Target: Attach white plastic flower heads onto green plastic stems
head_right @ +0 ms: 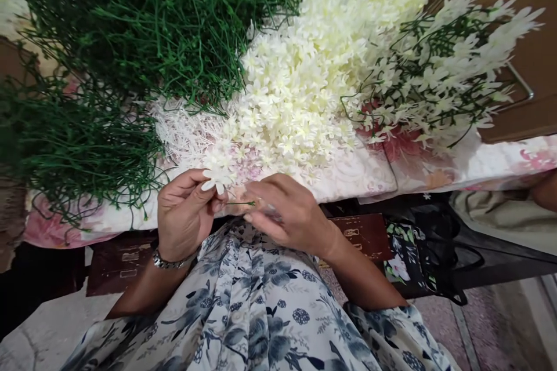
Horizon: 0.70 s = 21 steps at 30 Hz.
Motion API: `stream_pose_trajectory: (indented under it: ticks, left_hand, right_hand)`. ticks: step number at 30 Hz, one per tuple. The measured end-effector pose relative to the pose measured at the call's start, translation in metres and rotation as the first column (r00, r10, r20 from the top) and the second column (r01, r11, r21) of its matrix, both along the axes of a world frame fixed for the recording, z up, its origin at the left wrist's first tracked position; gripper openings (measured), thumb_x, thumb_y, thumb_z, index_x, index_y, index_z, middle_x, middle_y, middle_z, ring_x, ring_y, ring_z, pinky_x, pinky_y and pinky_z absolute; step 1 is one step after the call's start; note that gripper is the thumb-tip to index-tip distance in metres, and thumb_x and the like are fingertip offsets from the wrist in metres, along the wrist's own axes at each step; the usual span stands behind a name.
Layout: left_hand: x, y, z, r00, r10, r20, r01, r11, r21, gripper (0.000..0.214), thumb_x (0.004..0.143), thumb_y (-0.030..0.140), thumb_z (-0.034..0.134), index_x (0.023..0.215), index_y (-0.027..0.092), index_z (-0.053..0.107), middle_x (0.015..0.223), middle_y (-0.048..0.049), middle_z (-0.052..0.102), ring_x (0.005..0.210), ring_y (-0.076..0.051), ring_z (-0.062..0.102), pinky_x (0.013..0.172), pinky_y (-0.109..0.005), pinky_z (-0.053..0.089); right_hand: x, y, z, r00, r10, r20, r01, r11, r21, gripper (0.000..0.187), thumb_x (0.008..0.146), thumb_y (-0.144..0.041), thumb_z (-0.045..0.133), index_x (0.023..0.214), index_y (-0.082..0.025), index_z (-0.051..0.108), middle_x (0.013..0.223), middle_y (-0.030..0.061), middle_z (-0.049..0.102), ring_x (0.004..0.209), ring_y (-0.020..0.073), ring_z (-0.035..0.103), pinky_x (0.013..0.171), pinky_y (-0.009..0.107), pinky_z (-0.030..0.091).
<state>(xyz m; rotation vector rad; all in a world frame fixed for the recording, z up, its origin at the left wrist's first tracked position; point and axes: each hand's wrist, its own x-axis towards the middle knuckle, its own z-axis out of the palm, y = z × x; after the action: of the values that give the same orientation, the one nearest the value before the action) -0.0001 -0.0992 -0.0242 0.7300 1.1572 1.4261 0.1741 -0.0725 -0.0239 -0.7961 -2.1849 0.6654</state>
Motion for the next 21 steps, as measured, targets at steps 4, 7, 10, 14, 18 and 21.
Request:
stream_pose_trajectory:
  ticks: [4,7,10,14,18,21]
  left_hand:
    - [0.0,-0.005,0.005,0.995,0.006,0.095,-0.009,1.0,0.026,0.011,0.072,0.024,0.067,0.075,0.017,0.059,0.057,0.0025,0.058,0.047,-0.006,0.048,0.045,-0.018,0.04]
    - [-0.006,-0.01,0.003,0.99,-0.022,0.141,0.018,1.0,0.025,0.009,0.067,0.019,0.066,0.07,0.015,0.058,0.058,0.0009,0.055,0.056,-0.01,0.052,0.058,-0.024,0.046]
    - [-0.013,-0.014,-0.001,0.989,-0.1,0.111,0.097,0.995,0.027,0.007,0.063,0.014,0.065,0.067,0.015,0.06,0.067,-0.0016,0.056,0.069,-0.014,0.056,0.066,-0.027,0.046]
    - [-0.017,-0.019,-0.006,0.968,-0.248,-0.048,0.244,0.967,-0.066,0.014,0.064,0.011,0.064,0.078,0.016,0.064,0.074,-0.0025,0.059,0.071,-0.013,0.055,0.063,-0.022,0.043]
    - [-0.02,-0.024,-0.011,0.971,-0.237,-0.014,0.233,0.961,-0.152,0.011,0.065,0.011,0.064,0.075,0.016,0.063,0.062,0.0017,0.056,0.054,-0.008,0.048,0.05,-0.019,0.038]
    - [-0.024,-0.025,-0.01,0.994,-0.099,0.036,0.104,0.977,-0.188,0.007,0.064,0.014,0.067,0.068,0.015,0.061,0.057,0.0029,0.053,0.049,-0.006,0.042,0.045,-0.018,0.033]
  right_hand:
    - [-0.009,-0.006,-0.004,0.999,0.038,0.032,-0.04,0.998,0.055,0.012,0.082,-0.009,0.05,0.089,-0.013,0.059,0.066,0.0039,0.057,0.062,0.0119,0.051,0.055,0.024,0.044]
    - [-0.011,-0.005,-0.004,0.999,0.023,0.027,-0.026,0.994,0.111,0.012,0.081,-0.008,0.05,0.09,-0.011,0.058,0.07,0.0061,0.058,0.066,0.0132,0.052,0.057,0.025,0.045]
    - [-0.013,-0.002,0.001,0.99,0.096,0.098,-0.114,0.974,0.194,0.018,0.082,-0.007,0.05,0.097,-0.011,0.058,0.075,0.0067,0.06,0.07,0.014,0.053,0.061,0.027,0.047]
    - [-0.023,0.001,0.008,0.95,0.209,0.233,-0.272,0.919,0.286,0.019,0.085,-0.011,0.046,0.101,-0.01,0.057,0.081,0.0071,0.062,0.073,0.0154,0.052,0.065,0.03,0.047]
    - [-0.035,0.001,0.009,0.925,0.252,0.285,-0.332,0.9,0.281,0.022,0.086,-0.015,0.049,0.107,-0.011,0.054,0.082,0.0062,0.062,0.073,0.0148,0.051,0.067,0.03,0.046]
    - [-0.036,0.003,0.005,0.977,0.153,0.151,-0.184,0.958,0.219,0.021,0.084,-0.015,0.054,0.105,-0.014,0.053,0.076,0.0028,0.06,0.069,0.0122,0.051,0.063,0.026,0.045]
